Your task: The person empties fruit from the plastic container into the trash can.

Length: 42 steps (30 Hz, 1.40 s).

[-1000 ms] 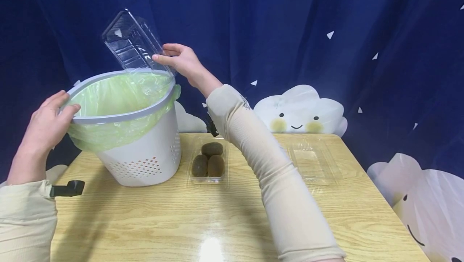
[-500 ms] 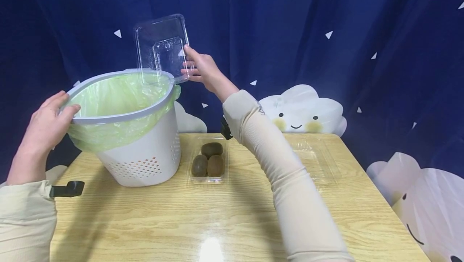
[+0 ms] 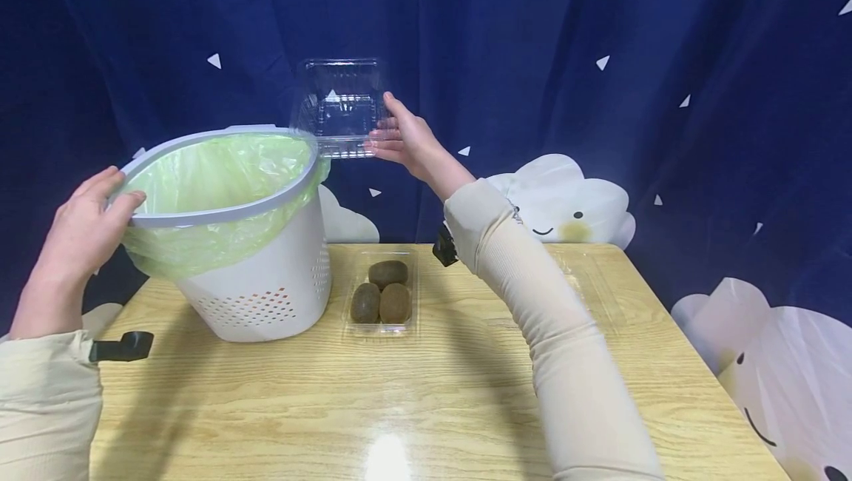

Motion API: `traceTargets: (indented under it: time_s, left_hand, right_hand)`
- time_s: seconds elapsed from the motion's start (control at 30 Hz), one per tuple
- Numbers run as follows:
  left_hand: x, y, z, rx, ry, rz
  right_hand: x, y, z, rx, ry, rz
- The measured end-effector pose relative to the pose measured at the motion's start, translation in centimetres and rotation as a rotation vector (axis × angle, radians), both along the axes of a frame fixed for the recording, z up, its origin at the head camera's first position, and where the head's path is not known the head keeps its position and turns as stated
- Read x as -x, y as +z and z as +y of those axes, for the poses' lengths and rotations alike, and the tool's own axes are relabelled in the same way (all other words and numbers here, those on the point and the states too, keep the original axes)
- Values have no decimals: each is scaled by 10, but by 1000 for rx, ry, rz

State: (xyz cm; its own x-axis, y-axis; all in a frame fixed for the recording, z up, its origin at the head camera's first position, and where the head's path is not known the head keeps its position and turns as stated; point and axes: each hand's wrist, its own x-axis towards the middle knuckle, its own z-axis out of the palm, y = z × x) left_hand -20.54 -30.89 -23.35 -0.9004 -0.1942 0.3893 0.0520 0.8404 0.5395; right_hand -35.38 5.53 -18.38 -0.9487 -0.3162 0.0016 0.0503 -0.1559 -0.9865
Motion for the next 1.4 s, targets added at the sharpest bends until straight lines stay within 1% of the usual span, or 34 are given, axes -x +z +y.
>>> traceTargets:
  time_s: [0.17,0.5,0.77,0.9,1.03,1.17,1.23,1.4]
  left_hand:
    - [-1,-1,0,-3,-4,2]
    - [0,0,0,-6,-5,1]
    - [-1,0,1,1,-5,11]
    - [-2,1,1,-8,-11,12]
    - [-1,0,0,-11,-13,12]
    - [0,0,0,-8,-16,12]
    - [0,1,-1,-6,-16,10]
    - [-2,0,-2,-4,-6,7]
  right_hand:
    - [-1,-8,16,40,1,-59]
    - [-7,-20,47,65,36,-122]
    - [-10,-32,75,83,11,-149]
    - [-13,-41,87,44,-8,-157]
    - [-18,-48,97,23,-5,-167]
    - [-23,-56,107,56,14,-191]
    - [-25,-61,111,79,11,-214]
    - [-30,-70,119,69,24,-213]
